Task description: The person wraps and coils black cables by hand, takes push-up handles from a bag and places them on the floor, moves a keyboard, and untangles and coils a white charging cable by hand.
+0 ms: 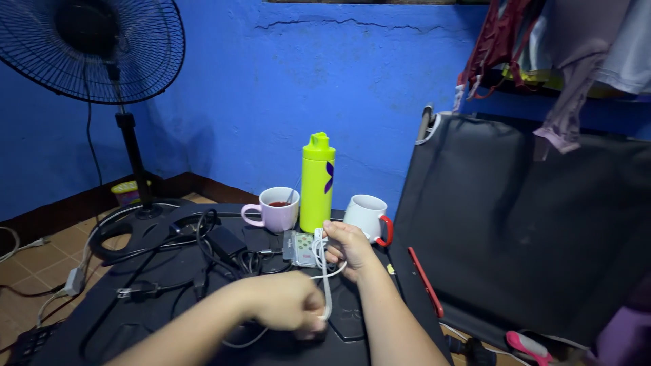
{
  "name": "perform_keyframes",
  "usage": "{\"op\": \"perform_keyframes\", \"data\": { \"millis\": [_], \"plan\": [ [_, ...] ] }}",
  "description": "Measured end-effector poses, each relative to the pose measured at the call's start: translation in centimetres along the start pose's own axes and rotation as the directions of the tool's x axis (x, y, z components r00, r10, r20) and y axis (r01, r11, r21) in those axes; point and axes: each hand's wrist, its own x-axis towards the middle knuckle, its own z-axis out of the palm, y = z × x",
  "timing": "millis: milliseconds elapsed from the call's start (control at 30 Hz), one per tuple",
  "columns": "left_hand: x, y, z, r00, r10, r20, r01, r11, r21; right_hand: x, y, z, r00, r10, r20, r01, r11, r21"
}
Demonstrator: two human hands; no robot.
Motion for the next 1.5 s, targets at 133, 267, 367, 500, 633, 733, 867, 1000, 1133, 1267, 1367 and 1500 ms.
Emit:
{"op": "perform_keyframes", "data": {
  "millis": [133,267,367,500,633,733,867,1000,1133,1267,1367,1500],
  "plan": [
    [3.4,4.2,-0.9,0.99,0.142,-0.016,-0.142,0.988,-0.058,-0.5,-0.4,-0.2,0.989,-0.03,0.148,0.001,0.981,0.193],
    [5.2,6.7,-4.2,0.88,0.412,-0.237,-0.469,0.832,-0.295,-0.4,-0.8,-0.4,0.981,-0.07,0.179,0.012,0.952,0.307],
    [7.5,5.6,-8.5,0.678,0.43,-0.596,-0.691,0.651,-0.316,-0.2,-0.9,-0.6,0.966,-0.14,0.219,0.041,0.914,0.404],
    [10.8,1.2,-13.6,0.532,0.017,-0.847,-0.84,-0.119,-0.53,-0.2,-1.0,0.4,0.973,-0.096,0.209,0.015,0.935,0.356],
    [12.3,-3.2,-14.9,0.479,-0.304,-0.823,-0.878,-0.147,-0.456,-0.5,-1.4,1.0,0.967,-0.058,0.25,-0.025,0.948,0.318],
    [11.6,-5.5,-13.9,0.332,-0.465,-0.821,-0.932,-0.025,-0.362,-0.6,-1.2,1.3,0.971,-0.03,0.237,-0.038,0.96,0.277],
    [8.3,-8.2,-13.9,0.214,-0.537,-0.816,-0.92,0.171,-0.354,-0.8,-1.0,1.8,0.971,0.054,0.232,-0.094,0.982,0.165],
    [5.3,-10.2,-12.8,0.217,-0.463,-0.86,-0.698,0.542,-0.468,-0.8,-0.9,2.6,0.974,0.083,0.212,-0.101,0.992,0.079],
    [2.5,-10.6,-11.7,0.274,-0.489,-0.828,-0.496,0.666,-0.557,-0.7,-0.6,2.9,0.98,0.087,0.18,-0.085,0.996,-0.018],
    [-0.6,-10.5,-11.6,0.406,-0.596,-0.693,-0.614,0.384,-0.69,-0.8,-0.5,3.2,0.977,0.109,0.181,-0.097,0.992,-0.075],
    [-2.4,-10.9,-11.0,0.403,-0.65,-0.644,-0.473,0.454,-0.755,-0.9,-0.5,3.5,0.973,0.131,0.191,-0.112,0.988,-0.108],
    [-2.5,-12.0,-9.6,0.338,-0.488,-0.804,-0.3,0.754,-0.584,-1.0,-0.4,4.0,0.964,0.19,0.187,-0.157,0.972,-0.178]
  ]
}}
